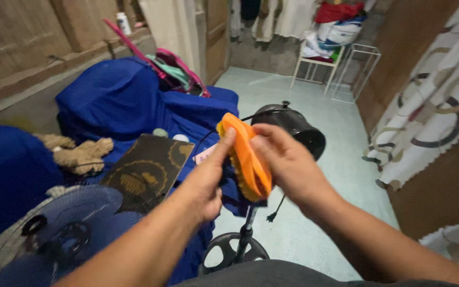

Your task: The person disassembles a standing fan: they lift off the front grille, unscrew the round blade cap by hand, and remove the blades from the motor shaft. They then wipe the blades and motor housing with a blue cloth and scrub parts with an orange brush.

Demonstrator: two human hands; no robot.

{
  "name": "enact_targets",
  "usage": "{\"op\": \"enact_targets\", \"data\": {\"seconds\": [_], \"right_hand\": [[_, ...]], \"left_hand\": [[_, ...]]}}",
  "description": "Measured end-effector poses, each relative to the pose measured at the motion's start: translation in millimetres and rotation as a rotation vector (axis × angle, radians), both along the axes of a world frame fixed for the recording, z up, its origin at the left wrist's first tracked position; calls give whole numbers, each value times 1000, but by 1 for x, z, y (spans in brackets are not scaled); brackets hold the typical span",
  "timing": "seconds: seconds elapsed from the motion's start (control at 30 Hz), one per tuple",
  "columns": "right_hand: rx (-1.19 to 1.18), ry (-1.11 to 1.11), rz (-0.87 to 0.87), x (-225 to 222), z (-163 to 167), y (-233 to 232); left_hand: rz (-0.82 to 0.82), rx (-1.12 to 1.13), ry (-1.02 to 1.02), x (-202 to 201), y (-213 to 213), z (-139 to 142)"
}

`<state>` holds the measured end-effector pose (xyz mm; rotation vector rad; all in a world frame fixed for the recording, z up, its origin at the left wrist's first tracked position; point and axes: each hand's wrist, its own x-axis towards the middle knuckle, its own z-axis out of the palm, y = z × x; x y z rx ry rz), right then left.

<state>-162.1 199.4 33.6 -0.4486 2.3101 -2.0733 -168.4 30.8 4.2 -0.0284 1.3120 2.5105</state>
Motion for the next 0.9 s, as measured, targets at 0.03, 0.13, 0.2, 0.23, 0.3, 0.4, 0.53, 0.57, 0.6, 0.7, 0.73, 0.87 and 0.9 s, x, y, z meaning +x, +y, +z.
{"op": "enact_targets", "data": {"seconds": [0.03,0.13,0.2,0.23,0.3,0.4,0.53,0.57,0.6,0.7,0.73,0.87,0.9], "right_hand": [[-124,-73,41,-2,-1,1],[-34,-196,-71,-5,-14,1],[79,-159,65,-3,-31,-9],[134,-139,133,-3,-38,-14],[255,-282,80,-4,-48,-23],[345,-287,129,-8,-53,-35],[473,-337,151,-6,-50,-50],[462,-389,166,-4,-51,-53],[452,-441,181,-2,-52,-56],[345,-579,223,-1,-59,-63],[292,-622,232,-3,-64,-65],[-61,-674,215,-18,-94,-74],[-148,-693,194,-21,-103,-75]], "left_hand": [[41,44,37,-1,-7,-2],[-33,254,-30,-2,-21,-11],[-85,278,-36,-1,-21,-22],[-110,288,-38,0,-22,-27],[-66,266,-49,4,-27,-37],[-57,226,-83,14,-34,-50],[-147,197,-110,29,-52,-61],[-145,143,-115,31,-56,-61],[-143,90,-119,30,-61,-60],[-126,103,-113,34,-77,-58],[-123,134,-107,35,-81,-58],[1,301,-70,32,-89,-73],[68,341,-59,25,-91,-80]]}}
